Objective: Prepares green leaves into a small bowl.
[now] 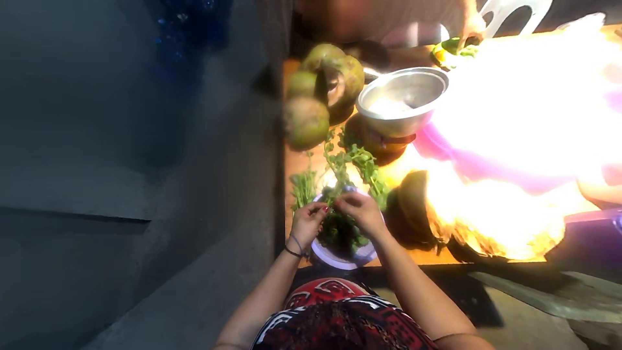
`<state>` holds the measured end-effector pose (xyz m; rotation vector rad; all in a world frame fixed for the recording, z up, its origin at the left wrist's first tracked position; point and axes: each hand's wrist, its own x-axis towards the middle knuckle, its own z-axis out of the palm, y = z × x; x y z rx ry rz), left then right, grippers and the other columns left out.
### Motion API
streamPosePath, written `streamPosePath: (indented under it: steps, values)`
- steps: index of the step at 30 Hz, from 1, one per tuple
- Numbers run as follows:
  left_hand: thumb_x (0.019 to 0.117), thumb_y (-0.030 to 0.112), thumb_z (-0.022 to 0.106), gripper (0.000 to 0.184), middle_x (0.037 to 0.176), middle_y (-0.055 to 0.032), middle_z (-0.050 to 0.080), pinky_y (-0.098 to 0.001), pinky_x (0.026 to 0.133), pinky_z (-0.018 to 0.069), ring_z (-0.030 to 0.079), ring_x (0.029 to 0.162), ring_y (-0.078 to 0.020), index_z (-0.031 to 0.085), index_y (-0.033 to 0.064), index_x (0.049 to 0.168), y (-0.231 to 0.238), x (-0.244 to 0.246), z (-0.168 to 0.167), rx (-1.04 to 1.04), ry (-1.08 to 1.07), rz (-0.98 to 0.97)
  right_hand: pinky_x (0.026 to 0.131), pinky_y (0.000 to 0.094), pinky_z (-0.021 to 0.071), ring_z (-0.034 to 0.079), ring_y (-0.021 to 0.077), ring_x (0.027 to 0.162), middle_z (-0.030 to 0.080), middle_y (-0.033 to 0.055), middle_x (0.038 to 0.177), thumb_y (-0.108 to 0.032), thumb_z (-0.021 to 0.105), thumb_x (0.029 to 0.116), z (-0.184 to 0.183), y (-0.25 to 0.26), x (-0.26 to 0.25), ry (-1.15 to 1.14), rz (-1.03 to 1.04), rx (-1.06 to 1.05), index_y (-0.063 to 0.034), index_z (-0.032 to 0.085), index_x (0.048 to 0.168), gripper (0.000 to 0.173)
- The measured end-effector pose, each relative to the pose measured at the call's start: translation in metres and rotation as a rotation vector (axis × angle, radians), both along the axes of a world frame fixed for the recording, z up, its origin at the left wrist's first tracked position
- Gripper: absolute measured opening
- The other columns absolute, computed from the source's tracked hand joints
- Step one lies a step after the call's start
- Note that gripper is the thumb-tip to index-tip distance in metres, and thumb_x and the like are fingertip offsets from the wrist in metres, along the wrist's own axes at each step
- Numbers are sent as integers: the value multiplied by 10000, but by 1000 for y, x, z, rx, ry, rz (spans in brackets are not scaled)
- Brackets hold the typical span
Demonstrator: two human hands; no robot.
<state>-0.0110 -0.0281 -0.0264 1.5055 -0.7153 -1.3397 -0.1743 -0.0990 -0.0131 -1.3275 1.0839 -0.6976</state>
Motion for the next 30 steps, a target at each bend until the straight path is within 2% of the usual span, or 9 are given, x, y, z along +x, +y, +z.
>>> streamPosePath:
  steps: [4,7,10,15,17,20,26,28,30]
  values:
    - [1046,79,559,122,867,-56,656,-245,597,567,632,637,-99,634,19,1123,-2,2,8,14,98,23,816,338,596,703,134,858,743,70,985,-103,702,973,-2,-1,0,170,161,-385,-43,765,1038,109]
    - [1043,100,560,116,804,-22,618,-191,525,479,538,564,-56,643,39,1097,-1,3,4,-27,85,23,874,463,603,740,261,925,753,146,1018,-86,623,1000,-6,0,5,305,253,-651,1,760,1093,188]
    - [1028,109,596,103,765,-4,602,-179,514,431,488,548,-35,669,48,1069,-2,1,-1,-40,49,18,791,471,609,738,285,849,743,153,915,-84,626,960,-8,4,9,337,219,-725,12,759,992,167]
    - [1016,82,604,74,769,8,601,-169,516,419,478,550,-24,671,50,1016,-2,-2,1,-72,36,-30,600,308,518,603,89,616,671,31,706,-69,643,952,-4,6,12,212,50,-253,-37,742,834,157]
    - [1009,97,629,75,828,-2,640,-184,531,433,501,571,-35,687,51,1019,-2,0,3,-82,-60,-68,554,282,464,538,76,576,613,10,657,-90,598,985,-6,6,13,130,-66,-13,-59,692,766,240]
    - [998,126,658,83,872,-20,667,-245,591,485,554,632,-74,707,60,1013,-1,1,-2,-102,-238,-69,555,270,480,560,71,584,647,-9,677,-148,531,1024,-17,-1,5,63,-115,75,-84,715,803,294]
    - [990,120,666,91,1011,-79,666,-324,722,596,666,774,-141,711,44,1013,-4,1,-8,-117,-384,-19,796,442,572,685,210,838,730,129,956,-70,608,1017,-32,-3,-13,283,38,-17,-2,747,1022,154]
    - [989,128,670,96,1027,-83,667,-349,777,594,673,843,-158,723,51,1011,-6,2,-8,-130,-472,-26,979,504,536,665,280,1102,701,165,1177,-104,644,1002,-38,-1,-17,355,33,-214,-16,742,1147,196]
    - [987,139,672,105,1040,-87,680,-388,828,577,671,906,-179,734,56,1006,-5,4,-7,-166,-581,-43,1010,496,527,625,318,1182,655,202,1250,-138,643,990,-45,4,-17,327,-60,-498,-1,719,1203,264]
